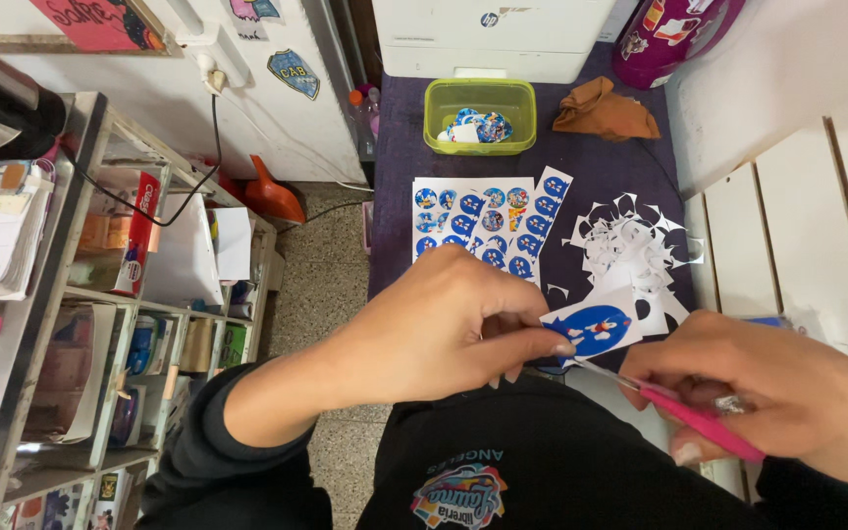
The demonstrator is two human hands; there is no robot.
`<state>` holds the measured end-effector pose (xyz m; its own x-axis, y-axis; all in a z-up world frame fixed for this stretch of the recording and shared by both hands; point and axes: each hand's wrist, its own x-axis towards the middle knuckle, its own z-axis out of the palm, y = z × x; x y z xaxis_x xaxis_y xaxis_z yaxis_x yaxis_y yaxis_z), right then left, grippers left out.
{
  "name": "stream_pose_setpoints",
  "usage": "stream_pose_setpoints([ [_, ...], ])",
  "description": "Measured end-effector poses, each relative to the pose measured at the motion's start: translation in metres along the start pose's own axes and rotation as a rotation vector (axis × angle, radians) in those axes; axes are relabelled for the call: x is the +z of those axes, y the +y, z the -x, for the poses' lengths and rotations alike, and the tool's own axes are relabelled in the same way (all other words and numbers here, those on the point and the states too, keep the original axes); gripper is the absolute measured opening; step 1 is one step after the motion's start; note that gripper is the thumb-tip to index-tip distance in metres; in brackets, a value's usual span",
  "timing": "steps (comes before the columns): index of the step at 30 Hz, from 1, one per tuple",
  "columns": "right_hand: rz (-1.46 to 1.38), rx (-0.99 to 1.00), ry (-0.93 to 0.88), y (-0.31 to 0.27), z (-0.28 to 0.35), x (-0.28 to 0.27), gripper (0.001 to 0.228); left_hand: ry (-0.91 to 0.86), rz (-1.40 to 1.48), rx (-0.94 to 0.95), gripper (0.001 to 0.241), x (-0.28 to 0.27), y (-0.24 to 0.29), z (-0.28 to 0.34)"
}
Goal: The person uses pink scissors to cut out circular blue stickers from a printed sheet. They carefully trim around the edges of each sticker, rotating the paper as needed, and place the finished stickers into a green plastic container.
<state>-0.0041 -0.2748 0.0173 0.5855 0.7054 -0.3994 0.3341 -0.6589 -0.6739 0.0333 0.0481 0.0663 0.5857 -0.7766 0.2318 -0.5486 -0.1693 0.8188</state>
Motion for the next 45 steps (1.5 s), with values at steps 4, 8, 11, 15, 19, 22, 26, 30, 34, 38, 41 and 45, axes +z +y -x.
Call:
stream_pose_setpoints([
  [4, 0.066, 0.158, -0.109, 0.010, 0.003, 0.004, 0.059, -0.036, -0.035, 0.072, 0.031, -0.003, 0.003, -0.001],
  [8, -0.156, -0.112, -0.001, -0.020, -0.006, -0.005, 0.056, -0.018, -0.070, 0.080, 0.036, -0.001, 0.007, 0.000],
  [11, -0.294, -0.315, 0.018, -0.039, -0.011, -0.009, 0.059, 0.029, -0.048, 0.103, 0.034, 0.002, 0.009, -0.001],
  [15, -0.314, -0.263, 0.060, -0.046, -0.007, -0.009, 0.051, 0.055, -0.009, 0.121, 0.032, 0.005, 0.013, 0.000],
  [19, -0.331, -0.306, 0.044, -0.043, -0.006, -0.006, 0.055, 0.069, -0.024, 0.126, 0.035, 0.007, 0.014, 0.001],
  [22, -0.330, -0.240, 0.074, -0.043, -0.004, -0.004, 0.056, 0.080, -0.005, 0.129, 0.034, 0.007, 0.017, 0.002],
  [26, -0.285, -0.323, 0.062, -0.036, -0.005, -0.002, 0.045, 0.093, 0.010, 0.144, 0.033, 0.008, 0.019, 0.004],
  [30, -0.291, -0.336, 0.049, -0.029, -0.004, 0.002, 0.041, 0.097, 0.002, 0.146, 0.034, 0.009, 0.019, 0.005],
  [34, -0.280, -0.357, 0.047, -0.034, -0.004, 0.001, 0.042, 0.093, 0.003, 0.146, 0.034, 0.010, 0.020, 0.007],
  [38, -0.261, -0.371, 0.057, -0.030, -0.003, 0.003, 0.042, 0.087, -0.007, 0.149, 0.033, 0.010, 0.021, 0.007],
  [41, -0.266, -0.396, 0.055, -0.030, -0.003, 0.004, 0.042, 0.094, 0.005, 0.148, 0.033, 0.010, 0.023, 0.007],
  [45, -0.276, -0.400, 0.054, -0.031, -0.004, 0.002, 0.042, 0.092, 0.000, 0.139, 0.034, 0.011, 0.023, 0.007],
])
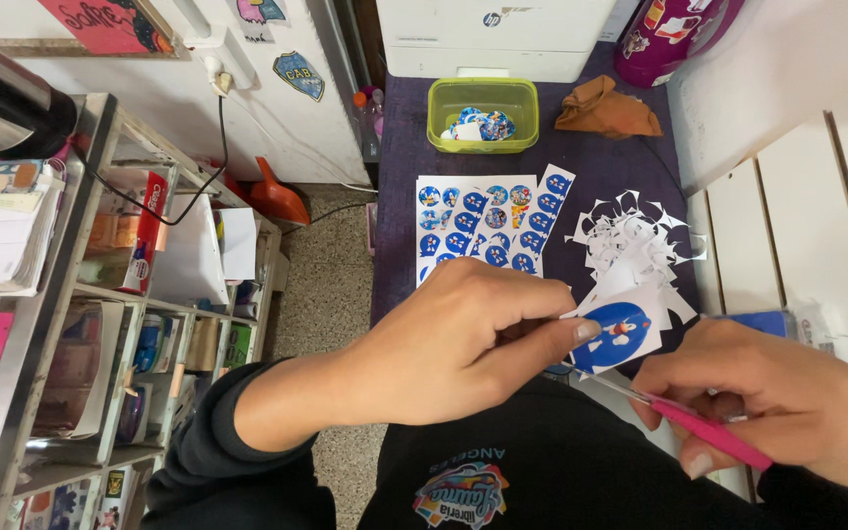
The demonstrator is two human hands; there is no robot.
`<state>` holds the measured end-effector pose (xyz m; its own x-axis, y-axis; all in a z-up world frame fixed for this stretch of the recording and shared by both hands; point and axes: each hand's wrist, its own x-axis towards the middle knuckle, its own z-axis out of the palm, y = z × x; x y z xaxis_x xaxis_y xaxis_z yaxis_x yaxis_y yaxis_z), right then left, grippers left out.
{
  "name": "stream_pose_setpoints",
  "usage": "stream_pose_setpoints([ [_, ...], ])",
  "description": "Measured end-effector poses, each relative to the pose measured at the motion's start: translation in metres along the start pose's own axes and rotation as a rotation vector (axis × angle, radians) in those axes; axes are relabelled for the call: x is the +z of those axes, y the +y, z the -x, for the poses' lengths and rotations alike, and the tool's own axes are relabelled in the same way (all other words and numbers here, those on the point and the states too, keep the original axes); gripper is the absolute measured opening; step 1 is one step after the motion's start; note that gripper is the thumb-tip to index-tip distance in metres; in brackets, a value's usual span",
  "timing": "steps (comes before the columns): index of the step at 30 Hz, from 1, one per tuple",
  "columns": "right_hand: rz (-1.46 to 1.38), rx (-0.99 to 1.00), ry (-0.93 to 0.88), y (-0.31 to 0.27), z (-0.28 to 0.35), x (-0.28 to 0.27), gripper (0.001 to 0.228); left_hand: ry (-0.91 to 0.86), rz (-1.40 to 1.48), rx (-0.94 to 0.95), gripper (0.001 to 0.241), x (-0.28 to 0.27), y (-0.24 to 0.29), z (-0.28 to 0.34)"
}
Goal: The person uses pink scissors to cut out circular blue stickers from a printed sheet. They carefully trim around the edges of each sticker, rotating the paper as needed, and place the finished stickers into a green plastic container.
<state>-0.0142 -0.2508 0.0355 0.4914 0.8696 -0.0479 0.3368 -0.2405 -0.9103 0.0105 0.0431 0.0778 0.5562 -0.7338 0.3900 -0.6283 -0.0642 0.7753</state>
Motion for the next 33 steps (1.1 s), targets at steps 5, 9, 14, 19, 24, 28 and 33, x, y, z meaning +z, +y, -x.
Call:
stream_pose_setpoints([
  [5, 0.006, 0.038, -0.001, 0.000, 0.000, 0.000, 0.040, -0.004, 0.008, 0.004, 0.035, -0.001, -0.001, 0.000],
  [9, -0.006, -0.015, -0.020, 0.004, -0.001, -0.001, 0.038, -0.002, 0.017, 0.010, 0.034, -0.001, -0.002, -0.001],
  [14, 0.028, -0.009, -0.012, 0.004, -0.002, -0.003, 0.039, -0.011, 0.015, 0.006, 0.034, -0.002, -0.003, -0.002],
  [19, 0.063, -0.004, -0.007, 0.011, 0.002, -0.004, 0.041, -0.010, 0.022, -0.007, 0.035, -0.002, -0.005, -0.002],
  [24, 0.062, 0.003, 0.009, 0.010, 0.001, -0.004, 0.041, -0.009, 0.032, -0.014, 0.037, -0.003, -0.005, -0.004],
  [28, 0.025, 0.025, -0.008, 0.007, 0.003, -0.003, 0.036, 0.012, 0.035, -0.025, 0.034, -0.003, -0.007, -0.004],
  [33, 0.154, -0.024, 0.276, 0.019, 0.007, 0.012, 0.050, 0.311, 0.084, -0.028, 0.027, 0.004, -0.001, 0.002],
])
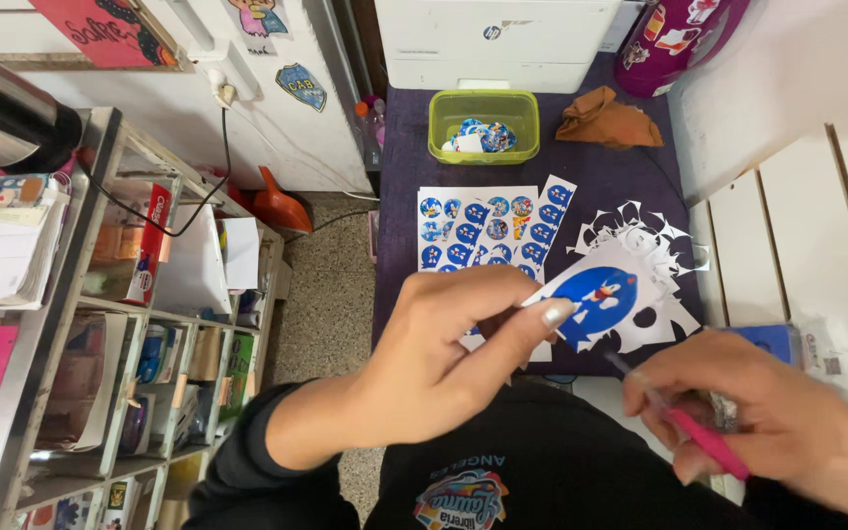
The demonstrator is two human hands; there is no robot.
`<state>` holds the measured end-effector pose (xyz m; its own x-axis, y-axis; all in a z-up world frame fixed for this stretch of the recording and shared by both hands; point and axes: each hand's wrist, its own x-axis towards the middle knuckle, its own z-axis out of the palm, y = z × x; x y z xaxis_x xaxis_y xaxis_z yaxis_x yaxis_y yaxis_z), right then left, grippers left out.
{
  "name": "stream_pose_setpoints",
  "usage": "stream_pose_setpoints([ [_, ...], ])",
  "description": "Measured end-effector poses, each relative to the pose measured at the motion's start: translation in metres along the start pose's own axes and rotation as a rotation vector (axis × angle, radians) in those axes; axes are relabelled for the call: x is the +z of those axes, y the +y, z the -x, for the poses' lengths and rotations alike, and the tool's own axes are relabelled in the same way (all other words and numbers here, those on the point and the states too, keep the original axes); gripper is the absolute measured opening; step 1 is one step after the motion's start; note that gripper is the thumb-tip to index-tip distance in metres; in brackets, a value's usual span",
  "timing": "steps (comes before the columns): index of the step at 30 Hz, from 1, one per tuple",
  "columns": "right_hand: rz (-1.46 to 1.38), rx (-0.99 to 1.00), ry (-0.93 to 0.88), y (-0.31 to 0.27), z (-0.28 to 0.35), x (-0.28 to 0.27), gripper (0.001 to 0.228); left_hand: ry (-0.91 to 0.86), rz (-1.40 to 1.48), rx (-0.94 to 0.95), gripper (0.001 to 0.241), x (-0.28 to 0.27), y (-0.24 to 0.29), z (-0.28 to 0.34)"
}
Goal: The person uses pink scissors to cut out circular blue stickers from a printed sheet. They carefully trim around the edges of each sticker, rotating the paper as needed, and place the finished stickers into a green plastic container.
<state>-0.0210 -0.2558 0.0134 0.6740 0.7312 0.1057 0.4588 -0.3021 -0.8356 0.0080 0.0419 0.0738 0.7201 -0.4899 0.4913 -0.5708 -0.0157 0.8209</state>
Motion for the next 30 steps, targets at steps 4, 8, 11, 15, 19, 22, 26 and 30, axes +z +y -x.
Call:
stream_pose_setpoints([
  [4, -0.382, -0.273, 0.531, 0.018, -0.001, 0.045, 0.036, 0.122, -0.001, 0.108, 0.025, 0.018, -0.005, 0.011],
  [8, -0.418, -0.062, 0.874, 0.005, -0.009, 0.060, 0.043, 0.161, 0.029, 0.168, 0.014, 0.038, -0.015, 0.016],
  [11, -0.500, -0.029, 0.898, 0.000, -0.013, 0.062, 0.041, 0.176, 0.029, 0.148, 0.019, 0.048, -0.021, 0.017],
  [15, -0.540, 0.003, 0.848, 0.003, -0.018, 0.061, 0.045, 0.215, 0.064, 0.104, 0.026, 0.055, -0.024, 0.018],
  [19, -0.570, 0.052, 0.896, 0.009, -0.019, 0.067, 0.043, 0.254, 0.081, 0.101, 0.024, 0.061, -0.026, 0.020],
  [22, -0.660, 0.023, 0.891, 0.010, -0.023, 0.067, 0.047, 0.249, 0.130, 0.061, 0.027, 0.063, -0.027, 0.021],
  [26, -0.718, 0.016, 0.875, 0.009, -0.033, 0.061, 0.033, 0.260, 0.176, -0.032, 0.028, 0.069, -0.034, 0.023],
  [30, -0.722, -0.050, 0.891, 0.030, -0.036, 0.063, 0.033, 0.283, 0.468, -0.161, 0.024, 0.081, -0.051, 0.026],
])
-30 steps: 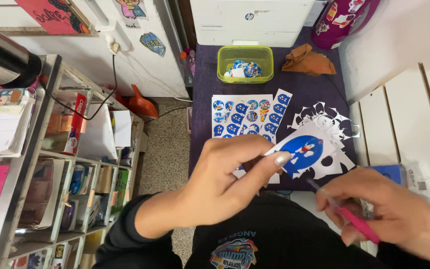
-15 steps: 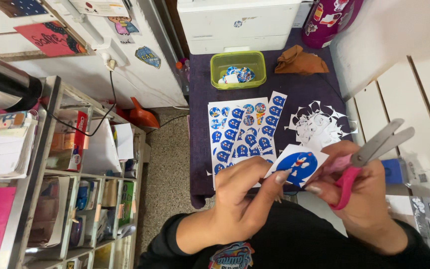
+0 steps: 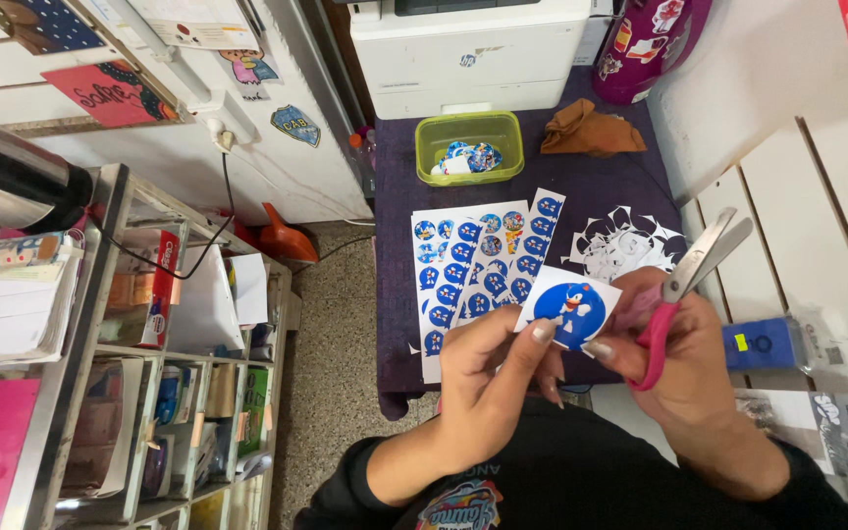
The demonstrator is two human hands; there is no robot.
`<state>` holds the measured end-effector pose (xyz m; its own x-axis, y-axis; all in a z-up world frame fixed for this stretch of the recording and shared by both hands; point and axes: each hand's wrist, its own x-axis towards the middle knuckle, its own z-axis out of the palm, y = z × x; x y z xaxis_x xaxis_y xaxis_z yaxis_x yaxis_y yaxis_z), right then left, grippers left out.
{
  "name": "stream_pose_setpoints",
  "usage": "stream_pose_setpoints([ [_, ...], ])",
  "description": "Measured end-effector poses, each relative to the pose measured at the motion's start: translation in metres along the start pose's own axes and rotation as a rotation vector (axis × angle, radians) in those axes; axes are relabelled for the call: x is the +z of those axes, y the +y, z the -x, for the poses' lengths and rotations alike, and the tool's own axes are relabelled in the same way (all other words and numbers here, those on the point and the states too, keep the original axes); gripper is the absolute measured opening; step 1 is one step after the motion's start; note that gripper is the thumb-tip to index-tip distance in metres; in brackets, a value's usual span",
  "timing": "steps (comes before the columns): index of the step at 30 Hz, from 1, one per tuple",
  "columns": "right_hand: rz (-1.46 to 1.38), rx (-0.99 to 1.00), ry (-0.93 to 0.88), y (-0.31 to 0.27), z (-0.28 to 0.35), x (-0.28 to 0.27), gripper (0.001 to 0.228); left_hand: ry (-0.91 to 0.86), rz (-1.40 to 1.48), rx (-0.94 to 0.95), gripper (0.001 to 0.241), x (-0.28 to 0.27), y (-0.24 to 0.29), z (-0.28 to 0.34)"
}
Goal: The person uses pink scissors to cut out circular blue stickers from a printed sheet. They carefully trim around the edges of each sticker, rotating the paper as needed, and place the finished stickers into a green plastic container.
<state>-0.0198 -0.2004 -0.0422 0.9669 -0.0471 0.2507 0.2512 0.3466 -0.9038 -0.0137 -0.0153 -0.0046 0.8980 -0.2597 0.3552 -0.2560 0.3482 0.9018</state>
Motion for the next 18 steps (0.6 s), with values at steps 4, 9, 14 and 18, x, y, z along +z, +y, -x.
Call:
stream_pose_setpoints([
  [4, -0.040, -0.003, -0.003, 0.008, -0.003, -0.003, 0.034, 0.018, 0.277, -0.141, 0.031, 0.003, -0.024, 0.004],
  [9, 0.035, -0.048, 0.024, 0.018, -0.001, -0.009, 0.036, 0.063, 0.345, -0.182, 0.029, 0.003, -0.035, 0.003],
  [14, 0.153, 0.018, 0.091, 0.018, -0.004, -0.009, 0.033, 0.103, 0.262, -0.101, 0.024, 0.002, -0.043, 0.003],
  [18, 0.170, 0.088, 0.161, 0.022, -0.006, -0.013, 0.035, 0.120, 0.086, -0.083, 0.009, -0.007, -0.044, 0.003],
])
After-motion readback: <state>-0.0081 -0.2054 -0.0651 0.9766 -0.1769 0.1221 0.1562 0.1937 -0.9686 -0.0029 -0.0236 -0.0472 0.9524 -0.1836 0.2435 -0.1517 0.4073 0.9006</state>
